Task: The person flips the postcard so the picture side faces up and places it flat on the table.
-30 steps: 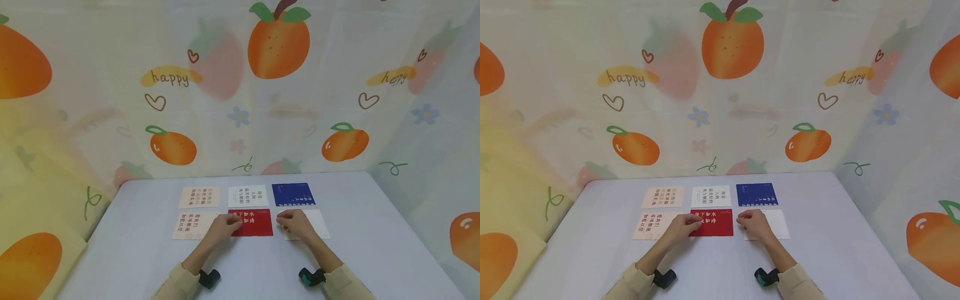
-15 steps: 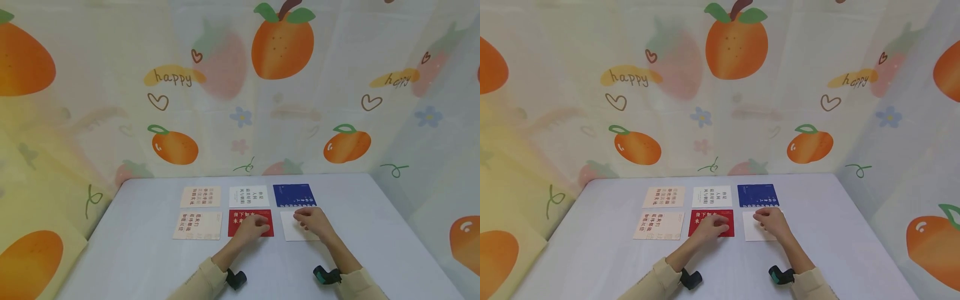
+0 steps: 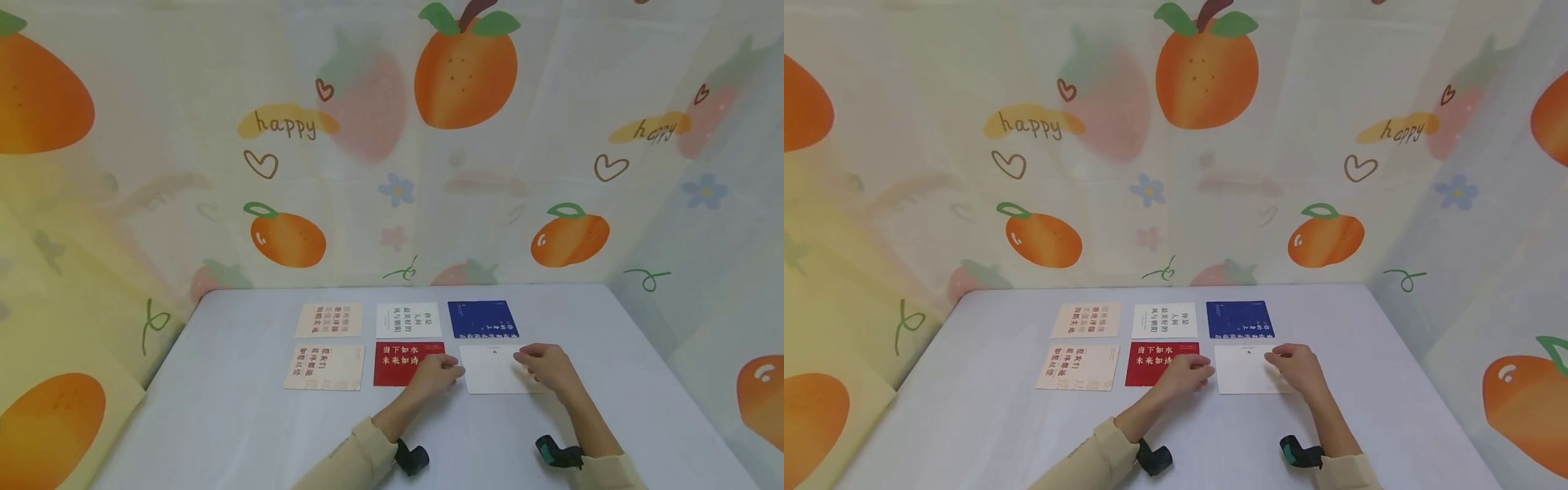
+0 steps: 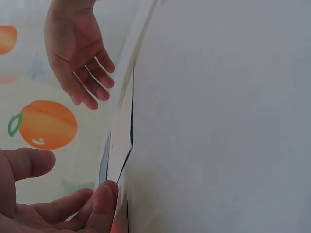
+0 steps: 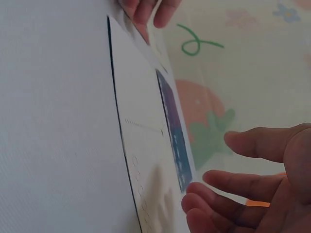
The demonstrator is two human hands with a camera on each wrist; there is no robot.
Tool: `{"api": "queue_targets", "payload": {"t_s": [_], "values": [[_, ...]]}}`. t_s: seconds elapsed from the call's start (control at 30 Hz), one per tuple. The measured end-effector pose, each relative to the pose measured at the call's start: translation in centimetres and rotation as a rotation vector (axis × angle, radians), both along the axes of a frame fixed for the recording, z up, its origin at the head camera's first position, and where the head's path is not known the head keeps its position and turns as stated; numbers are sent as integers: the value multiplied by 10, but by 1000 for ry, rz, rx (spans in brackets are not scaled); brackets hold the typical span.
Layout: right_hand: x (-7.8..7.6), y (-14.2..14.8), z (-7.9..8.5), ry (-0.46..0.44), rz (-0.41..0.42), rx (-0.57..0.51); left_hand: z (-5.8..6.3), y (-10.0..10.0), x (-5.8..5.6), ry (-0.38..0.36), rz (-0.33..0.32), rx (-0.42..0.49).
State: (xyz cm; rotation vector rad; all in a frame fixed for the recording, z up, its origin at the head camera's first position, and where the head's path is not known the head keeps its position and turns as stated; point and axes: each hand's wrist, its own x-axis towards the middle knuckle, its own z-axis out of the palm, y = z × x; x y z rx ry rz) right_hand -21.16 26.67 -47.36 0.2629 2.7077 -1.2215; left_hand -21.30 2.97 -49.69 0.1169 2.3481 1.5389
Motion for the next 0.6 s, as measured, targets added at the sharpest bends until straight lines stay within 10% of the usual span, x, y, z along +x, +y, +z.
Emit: {"api": "queue_targets", "payload": {"t_s": [0.6], "values": [[3,9,0,-54,2,211,14,20,-1,-90,7,-98]]}}
